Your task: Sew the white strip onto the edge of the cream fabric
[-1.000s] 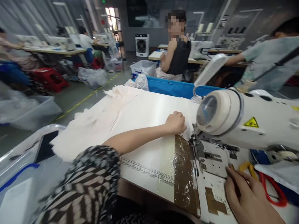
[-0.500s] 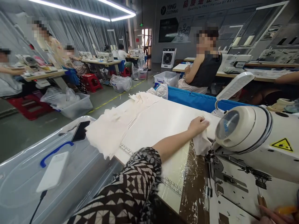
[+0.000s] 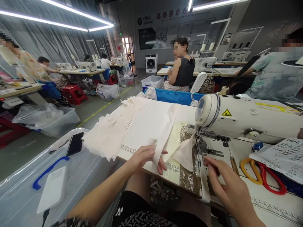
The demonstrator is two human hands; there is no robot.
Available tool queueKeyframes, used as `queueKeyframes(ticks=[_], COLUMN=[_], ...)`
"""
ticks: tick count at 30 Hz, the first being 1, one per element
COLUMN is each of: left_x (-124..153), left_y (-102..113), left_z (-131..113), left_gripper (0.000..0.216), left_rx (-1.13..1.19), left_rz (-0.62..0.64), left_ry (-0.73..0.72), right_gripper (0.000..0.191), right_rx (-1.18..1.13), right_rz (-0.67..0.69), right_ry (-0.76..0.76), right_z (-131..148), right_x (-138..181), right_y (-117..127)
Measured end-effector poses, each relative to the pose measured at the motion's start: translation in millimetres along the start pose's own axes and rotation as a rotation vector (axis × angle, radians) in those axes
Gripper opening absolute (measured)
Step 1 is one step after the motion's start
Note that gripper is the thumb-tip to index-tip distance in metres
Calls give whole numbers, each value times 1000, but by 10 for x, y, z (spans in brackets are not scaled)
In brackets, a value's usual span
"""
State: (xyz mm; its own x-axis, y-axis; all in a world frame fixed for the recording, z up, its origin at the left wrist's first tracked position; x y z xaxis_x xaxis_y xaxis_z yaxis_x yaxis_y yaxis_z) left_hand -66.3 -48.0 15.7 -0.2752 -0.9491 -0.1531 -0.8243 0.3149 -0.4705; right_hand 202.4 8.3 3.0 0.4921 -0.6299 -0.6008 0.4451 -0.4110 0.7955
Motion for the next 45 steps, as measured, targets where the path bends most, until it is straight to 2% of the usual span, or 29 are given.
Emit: queueKeyframes(ticks=[3, 5, 7, 11, 13, 14, 15, 17, 19, 20, 22, 25, 29, 34, 38, 45], left_x=[315, 430, 510, 644, 676, 675, 671, 685, 721, 729, 743, 832, 1049, 1193, 1238, 1308], left_y=[-306, -478, -620, -736, -606, -468, -285, 144, 526, 690, 986, 1327, 1574, 1683, 1772, 1816], left_z=[-133, -199, -273, -423, -424, -416, -420, -488, -572, -595, -622, -679, -772, -881, -978, -971], left_gripper=[59, 63, 58, 51, 54, 53, 51, 40, 32, 33, 45, 51, 47, 45, 43, 48], left_rx=[-128, -230, -357, -447, -542, -660, -820, -1194, -1527, -1657, -1830, -1913, -1838, -1816, -1818, -1807], left_rz=[80, 133, 202, 317, 271, 186, 55, -292, -595, -691, -799, -865, -900, -812, -733, -768], left_ry=[-25, -13, -30, -110, -85, -70, -61, -56, -18, 29, 158, 328, 436, 461, 457, 427], right_gripper=[47, 56, 61, 44, 39, 40, 41, 43, 40, 38, 35, 31, 28, 30, 34, 37], right_rx=[-57, -33, 24, 36, 31, 26, 23, 26, 79, 106, 140, 137, 117, 84, 72, 46], right_rz=[97, 140, 178, 203, 204, 202, 198, 173, 89, 47, -20, -79, -103, -54, -42, -24], right_ry=[95, 176, 255, 342, 376, 392, 406, 436, 485, 510, 557, 591, 599, 646, 622, 587], right_z=[263, 456, 644, 890, 917, 904, 879, 817, 784, 785, 818, 894, 966, 1021, 1065, 1136], right_x=[-427, -777, -1105, -1513, -1574, -1578, -1568, -1514, -1426, -1374, -1275, -1181, -1145, -1126, -1145, -1173], right_y=[-292, -529, -750, -932, -887, -842, -788, -668, -535, -480, -402, -346, -331, -334, -310, -286])
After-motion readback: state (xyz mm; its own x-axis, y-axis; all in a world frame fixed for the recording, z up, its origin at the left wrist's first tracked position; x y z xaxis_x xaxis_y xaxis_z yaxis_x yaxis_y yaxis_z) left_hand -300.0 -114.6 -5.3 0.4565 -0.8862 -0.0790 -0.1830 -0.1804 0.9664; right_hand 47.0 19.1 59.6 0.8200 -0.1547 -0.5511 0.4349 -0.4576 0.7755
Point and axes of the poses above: each hand's wrist, its own x-axis away from the middle knuckle, its own y-axis out of the back of the hand, z = x × y, the point moved 7 cm from there along -x, towards the middle knuckle, and after that the axes turned 14 degrees about x, right-handed, at the moved point
